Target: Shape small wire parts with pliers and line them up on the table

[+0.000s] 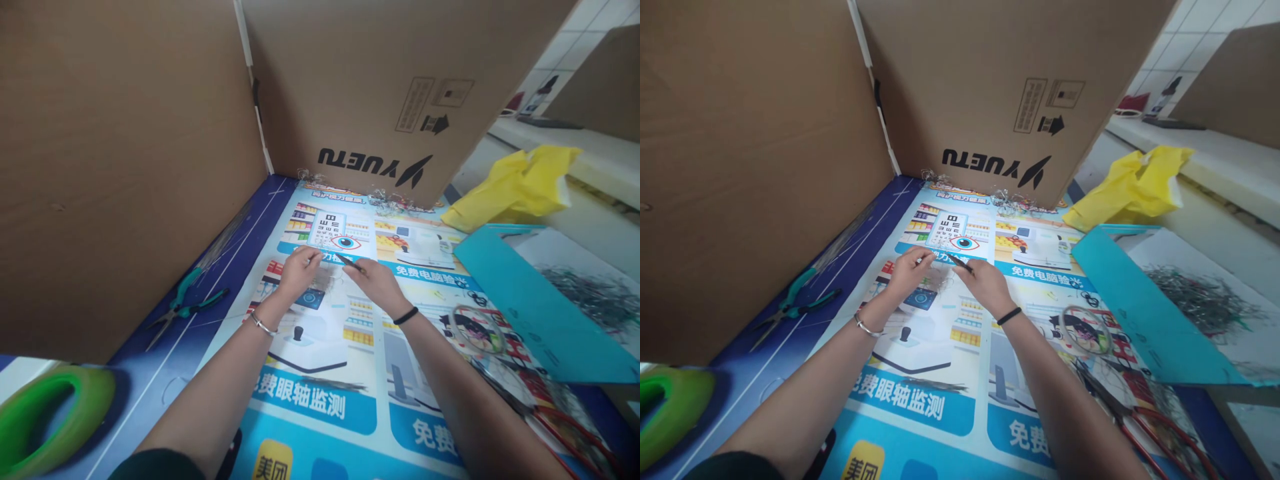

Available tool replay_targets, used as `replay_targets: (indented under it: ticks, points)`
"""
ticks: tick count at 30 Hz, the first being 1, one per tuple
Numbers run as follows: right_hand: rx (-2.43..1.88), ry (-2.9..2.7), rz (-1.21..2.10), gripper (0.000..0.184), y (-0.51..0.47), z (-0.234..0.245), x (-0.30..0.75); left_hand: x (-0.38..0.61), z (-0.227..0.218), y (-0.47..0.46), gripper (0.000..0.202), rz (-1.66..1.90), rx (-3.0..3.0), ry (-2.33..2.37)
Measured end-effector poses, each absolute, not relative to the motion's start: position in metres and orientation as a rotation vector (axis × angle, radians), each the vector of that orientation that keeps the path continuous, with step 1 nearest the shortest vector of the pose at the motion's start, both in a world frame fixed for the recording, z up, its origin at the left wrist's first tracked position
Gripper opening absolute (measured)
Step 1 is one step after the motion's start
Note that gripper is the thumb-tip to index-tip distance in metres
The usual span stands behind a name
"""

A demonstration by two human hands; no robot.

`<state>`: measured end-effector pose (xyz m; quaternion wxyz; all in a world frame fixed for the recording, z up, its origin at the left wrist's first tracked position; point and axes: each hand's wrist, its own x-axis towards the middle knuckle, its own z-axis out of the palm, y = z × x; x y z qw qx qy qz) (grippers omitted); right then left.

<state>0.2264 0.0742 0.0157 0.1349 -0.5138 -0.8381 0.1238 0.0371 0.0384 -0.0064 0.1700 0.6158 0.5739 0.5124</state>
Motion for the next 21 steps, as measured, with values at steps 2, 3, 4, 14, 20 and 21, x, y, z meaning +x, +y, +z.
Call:
replay_targets:
  ticks: [2, 3, 4, 14, 20, 21]
  points:
    - [-1.484, -2.328, 0.546, 0.044, 0.074, 0.015, 0.226, 0.037, -0.005, 0.038, 0.014, 1.496, 1.650, 1.633]
    - [-1.464, -2.292, 0.620, 0.043, 0.074, 0.014, 0.225, 0.037, -0.004, 0.038, 0.014, 1.511, 1.602, 1.631]
    - [-1.437, -2.267, 0.687, 0.042, 0.072, 0.014, 0.224, 0.038, -0.004, 0.038, 0.014, 1.522, 1.556, 1.632]
    - [-1.402, -2.162, 0.648, 0.029, 0.067, 0.006, 0.216, 0.043, -0.002, 0.036, 0.015, 1.542, 1.419, 1.648]
    - [-1.387, -1.979, 0.596, 0.028, 0.071, 0.007, 0.220, 0.045, -0.004, 0.035, 0.012, 1.510, 1.826, 1.676]
    - [-1.386, -1.988, 0.598, 0.028, 0.071, 0.007, 0.221, 0.045, -0.005, 0.035, 0.011, 1.492, 1.886, 1.678]
